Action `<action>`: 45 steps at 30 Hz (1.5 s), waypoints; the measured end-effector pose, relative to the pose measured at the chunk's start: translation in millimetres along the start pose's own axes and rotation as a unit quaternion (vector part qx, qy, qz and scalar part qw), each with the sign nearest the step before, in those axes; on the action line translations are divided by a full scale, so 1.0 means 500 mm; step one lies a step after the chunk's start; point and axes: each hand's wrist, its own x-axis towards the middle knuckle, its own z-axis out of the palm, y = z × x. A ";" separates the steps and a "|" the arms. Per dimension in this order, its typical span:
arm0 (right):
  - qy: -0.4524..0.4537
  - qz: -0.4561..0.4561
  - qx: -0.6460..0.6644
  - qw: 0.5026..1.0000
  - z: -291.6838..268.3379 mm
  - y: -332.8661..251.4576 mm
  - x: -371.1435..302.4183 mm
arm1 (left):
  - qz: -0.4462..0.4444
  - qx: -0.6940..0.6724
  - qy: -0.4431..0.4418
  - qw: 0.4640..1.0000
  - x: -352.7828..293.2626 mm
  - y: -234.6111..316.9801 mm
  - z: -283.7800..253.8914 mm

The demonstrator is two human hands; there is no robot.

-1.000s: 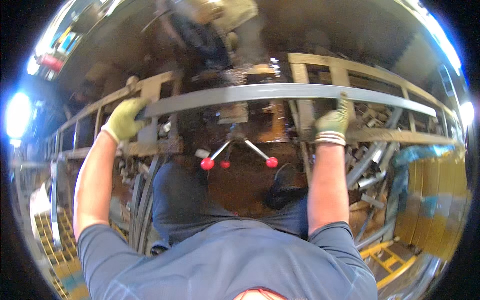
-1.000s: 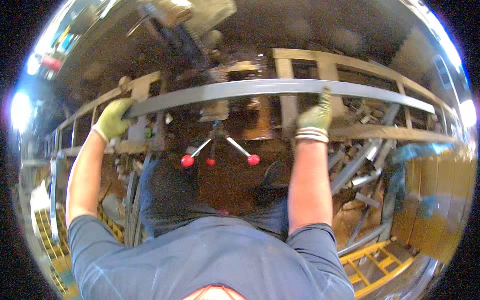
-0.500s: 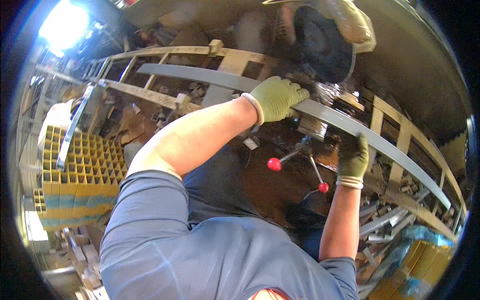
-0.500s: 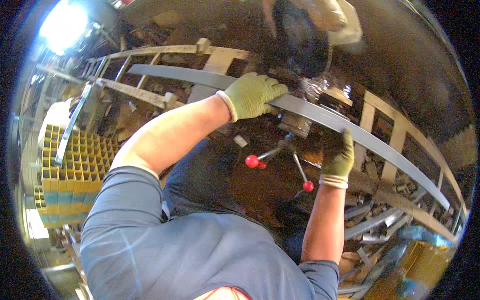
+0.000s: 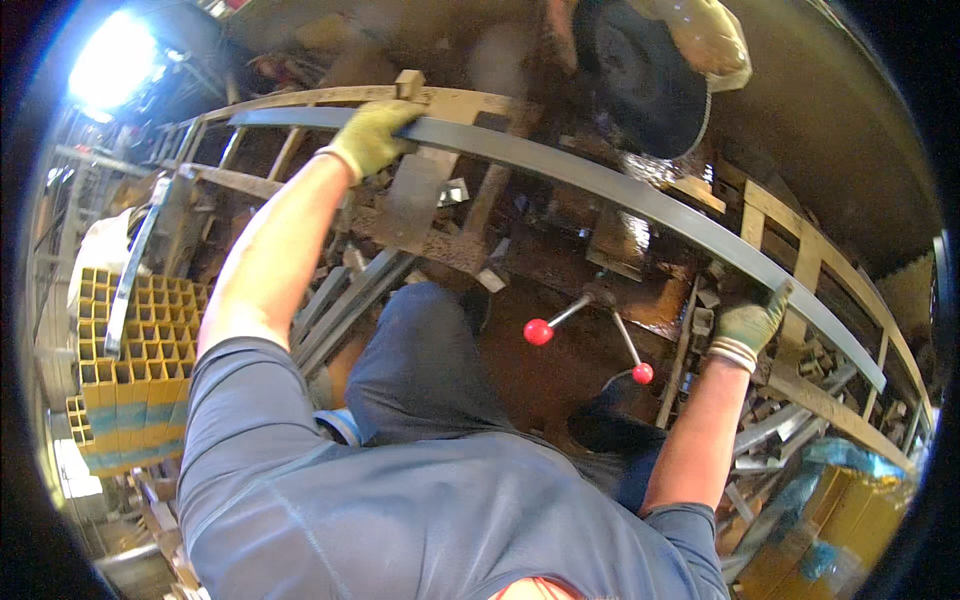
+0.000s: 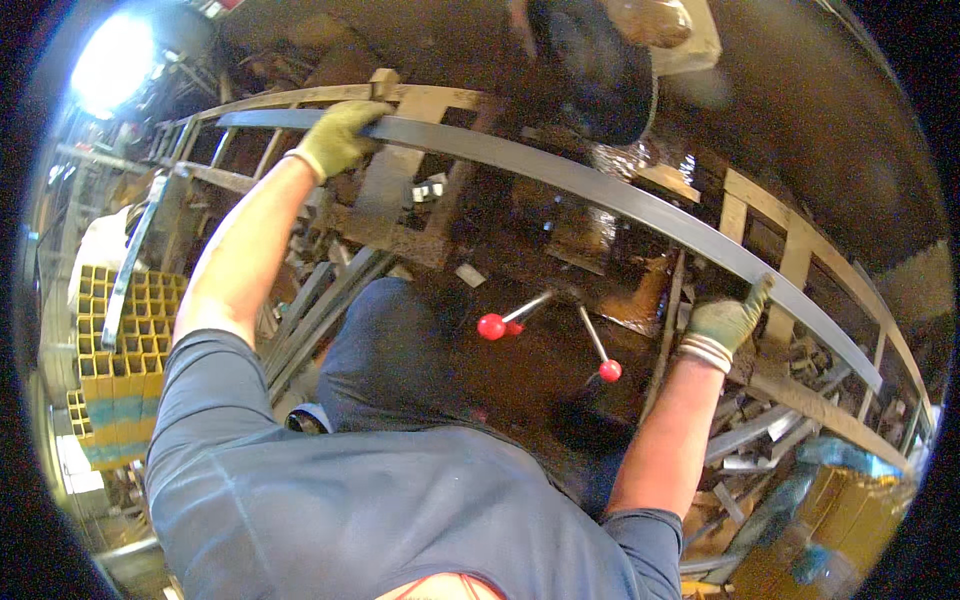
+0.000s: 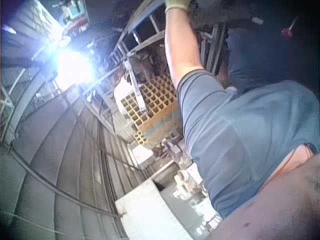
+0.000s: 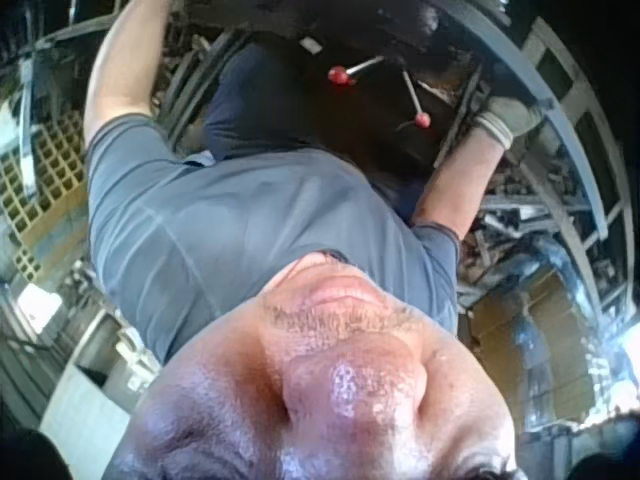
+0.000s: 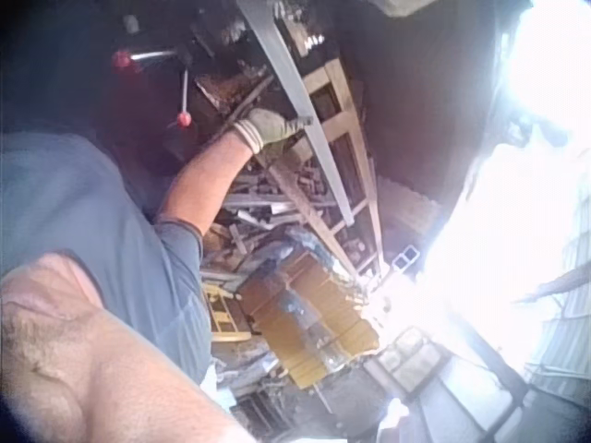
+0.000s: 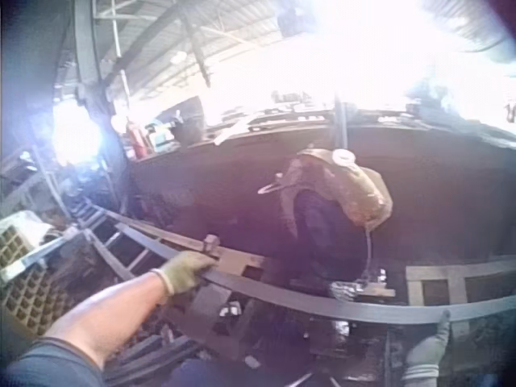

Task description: The person measures and cuts metal bars using a chop saw in a workshop. They repeatedly measure the metal, position it in the saw, cut it, and then remove the cut pieces.

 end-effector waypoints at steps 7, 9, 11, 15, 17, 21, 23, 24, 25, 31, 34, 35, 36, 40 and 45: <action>-0.036 0.010 -0.055 0.998 0.004 -0.006 0.012 | -0.121 0.067 -0.031 0.990 -0.007 -0.143 0.002; -0.043 0.009 -0.079 0.996 0.019 -0.002 0.013 | -0.148 0.044 -0.030 0.988 -0.023 -0.170 0.005; -0.045 0.018 -0.100 0.994 0.042 0.004 0.010 | -0.171 0.042 -0.037 0.984 -0.037 -0.199 0.011; 0.019 -0.045 -0.170 0.984 0.089 0.021 0.004 | -0.246 0.070 -0.077 0.964 -0.011 -0.221 0.035; 0.043 -0.029 -0.185 0.981 0.093 0.039 0.009 | -0.217 0.084 -0.079 0.969 -0.021 -0.259 0.040; 0.065 -0.006 -0.190 0.980 0.101 0.062 0.005 | -0.217 0.108 -0.098 0.965 -0.034 -0.306 0.059; 0.070 -0.012 -0.171 0.983 0.116 0.063 -0.005 | -0.230 0.105 -0.105 0.962 -0.032 -0.300 0.062; 0.069 -0.018 -0.153 0.986 0.124 0.063 -0.010 | -0.240 0.118 -0.108 0.958 -0.030 -0.295 0.067; 0.053 0.012 -0.089 0.995 0.086 0.038 0.030 | -0.247 0.132 -0.106 0.954 -0.013 -0.281 0.067; -0.007 0.074 -0.174 0.982 0.070 0.064 0.032 | -0.274 0.234 -0.154 0.920 -0.038 -0.282 0.047; 0.042 0.051 -0.259 0.964 0.060 0.052 0.029 | -0.078 0.156 -0.159 0.972 0.068 -0.107 0.073; 0.040 0.037 -0.268 0.962 0.048 0.046 0.036 | -0.026 0.081 -0.198 0.976 0.113 -0.014 0.069; 0.031 0.051 -0.258 0.964 0.038 0.037 0.043 | 0.004 0.001 -0.150 0.989 0.125 0.069 0.069; 0.003 0.106 -0.269 0.957 0.038 0.021 0.043 | 0.034 0.022 -0.126 0.991 0.141 0.183 0.101; -0.025 0.102 -0.373 0.922 0.025 0.037 0.043 | 0.008 0.070 -0.087 0.994 0.105 0.096 0.104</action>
